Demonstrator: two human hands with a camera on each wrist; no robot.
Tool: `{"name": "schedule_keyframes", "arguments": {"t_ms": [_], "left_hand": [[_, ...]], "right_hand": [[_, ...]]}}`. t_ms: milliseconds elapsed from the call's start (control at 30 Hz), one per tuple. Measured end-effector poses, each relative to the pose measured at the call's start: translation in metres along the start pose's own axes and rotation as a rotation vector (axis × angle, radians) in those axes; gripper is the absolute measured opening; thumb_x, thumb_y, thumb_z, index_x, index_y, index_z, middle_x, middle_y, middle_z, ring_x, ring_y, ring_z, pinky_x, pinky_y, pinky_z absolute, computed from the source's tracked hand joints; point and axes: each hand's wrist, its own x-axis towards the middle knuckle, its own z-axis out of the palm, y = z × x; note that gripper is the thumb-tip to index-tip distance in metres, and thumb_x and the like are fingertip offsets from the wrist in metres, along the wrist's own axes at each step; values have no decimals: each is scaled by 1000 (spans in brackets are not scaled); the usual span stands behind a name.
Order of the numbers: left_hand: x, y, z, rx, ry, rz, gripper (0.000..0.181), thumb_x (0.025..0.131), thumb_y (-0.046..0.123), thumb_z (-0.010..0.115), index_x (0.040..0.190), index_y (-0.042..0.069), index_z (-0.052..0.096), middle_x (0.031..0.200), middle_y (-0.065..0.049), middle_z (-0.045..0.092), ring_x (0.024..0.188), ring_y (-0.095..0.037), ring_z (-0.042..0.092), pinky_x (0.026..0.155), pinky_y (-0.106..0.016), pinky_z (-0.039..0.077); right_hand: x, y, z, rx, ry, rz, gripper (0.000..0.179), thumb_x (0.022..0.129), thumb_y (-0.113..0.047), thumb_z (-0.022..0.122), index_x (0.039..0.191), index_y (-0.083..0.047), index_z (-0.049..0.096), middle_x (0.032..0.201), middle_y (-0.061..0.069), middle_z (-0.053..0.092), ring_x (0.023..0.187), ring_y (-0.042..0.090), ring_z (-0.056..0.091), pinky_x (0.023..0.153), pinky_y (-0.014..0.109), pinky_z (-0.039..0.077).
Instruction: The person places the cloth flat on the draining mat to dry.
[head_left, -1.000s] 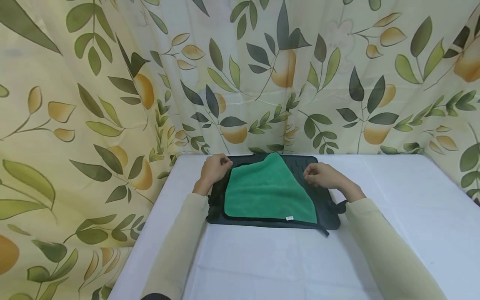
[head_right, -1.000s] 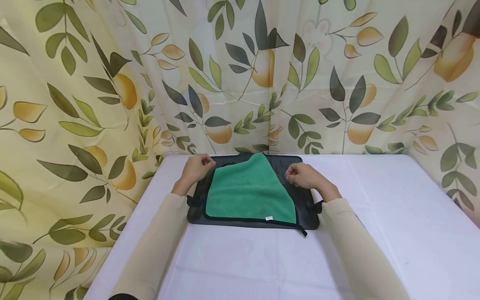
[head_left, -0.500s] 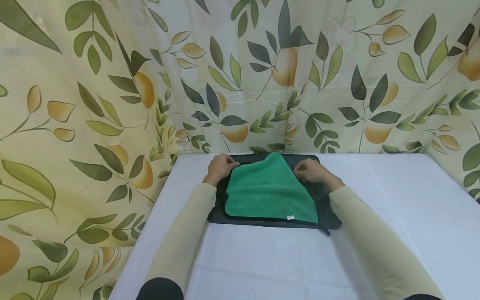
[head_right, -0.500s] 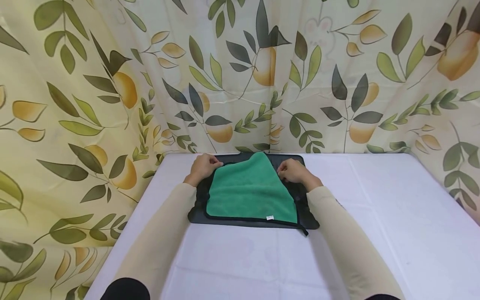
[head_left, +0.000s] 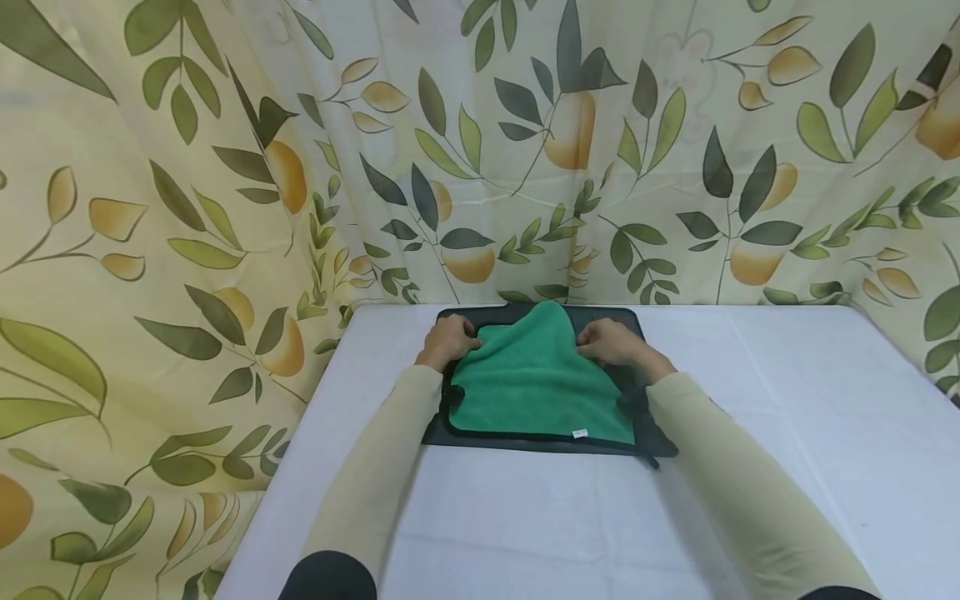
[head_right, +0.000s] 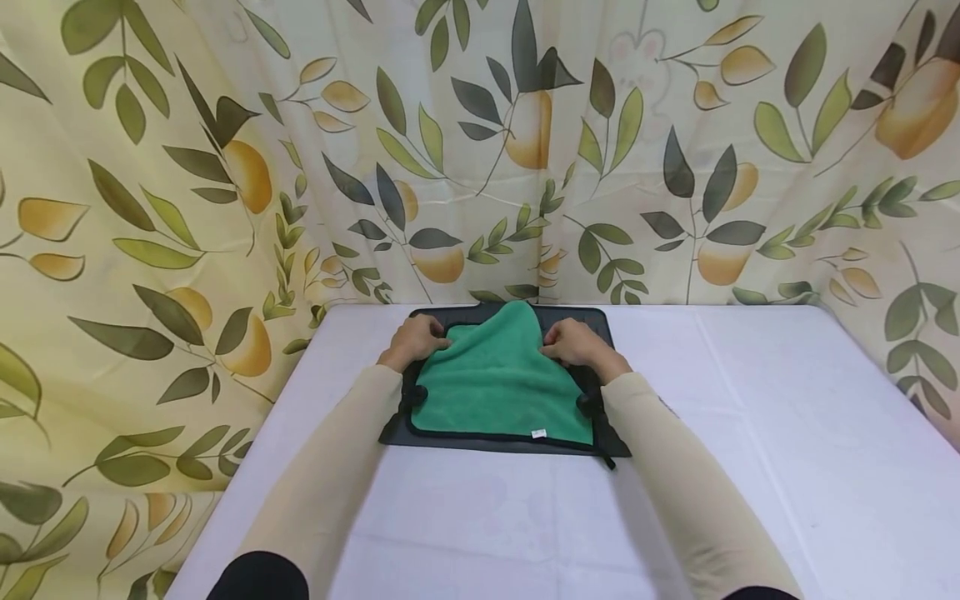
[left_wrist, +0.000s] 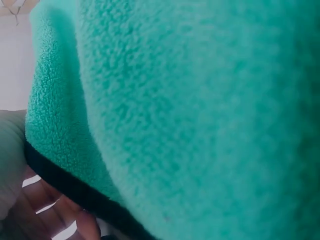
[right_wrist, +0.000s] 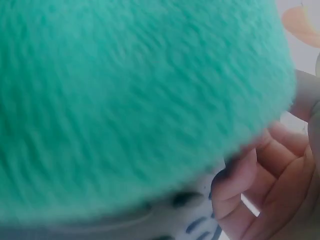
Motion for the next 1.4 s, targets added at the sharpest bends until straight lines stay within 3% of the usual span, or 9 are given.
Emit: {"name": "schedule_keyframes", "arguments": {"t_ms": [233,333,467,567,767,967,1133,1267,1400], "left_hand": [[0,0,4,-36,43,9,20,96,30,73,107,14,74,116,-5,73,99,-26,68,87,-43,55],[1,0,4,-50,74,27,16,96,30,72,103,15,74,111,-4,73,95,-26,68,84,-42,54],[2,0,2,-66,120,35,14,96,30,72,100,16,73,107,-4,73,93,-26,67,81,-42,53],[1,-1,-1,-83,166,23,14,96,29,71,98,16,72,103,-5,73,90,-27,67,78,-42,52],[-1,-4,-11,-140,264,11,11,96,26,66,95,15,69,97,-5,72,84,-27,65,70,-40,49],[0,-6,-17,-181,302,-4,12,98,26,64,96,14,67,98,-6,71,80,-27,63,65,-38,46],[0,-7,-17,-196,309,-11,13,98,26,66,97,14,67,100,-7,72,84,-29,65,69,-41,49],[-1,-8,-13,-185,270,2,13,98,27,66,99,13,67,102,-7,72,89,-29,66,74,-43,50],[-1,-9,-10,-174,229,14,14,98,27,64,102,14,67,106,-6,73,92,-29,67,78,-44,51]], "right_hand": [[4,-2,7,-22,-29,4,24,99,-17,63,81,-4,70,67,-3,58,61,9,51,58,26,43],[5,-2,8,-9,-31,7,34,98,-13,60,63,-11,60,58,-6,48,55,9,43,55,25,38],[5,-3,8,-5,-5,7,42,95,-8,57,55,-17,47,52,-8,38,50,8,35,52,25,32],[4,-6,8,3,43,25,34,94,-10,57,60,-15,54,57,-6,46,54,10,41,55,26,36],[-3,-14,-1,52,222,65,17,96,-17,59,89,-3,68,83,7,64,72,20,55,63,30,44],[-9,-20,-11,16,380,58,15,95,-15,58,89,-4,66,79,9,62,73,23,54,62,32,41],[-11,-20,-9,-45,335,37,15,98,-16,60,91,-4,68,89,13,68,78,26,59,66,36,46],[-12,-16,-2,-76,226,27,18,101,-16,60,97,-3,72,102,17,72,86,27,63,74,40,50],[-12,-11,2,-63,176,14,22,102,-16,60,105,-1,75,110,20,74,91,28,66,78,43,52]]}}
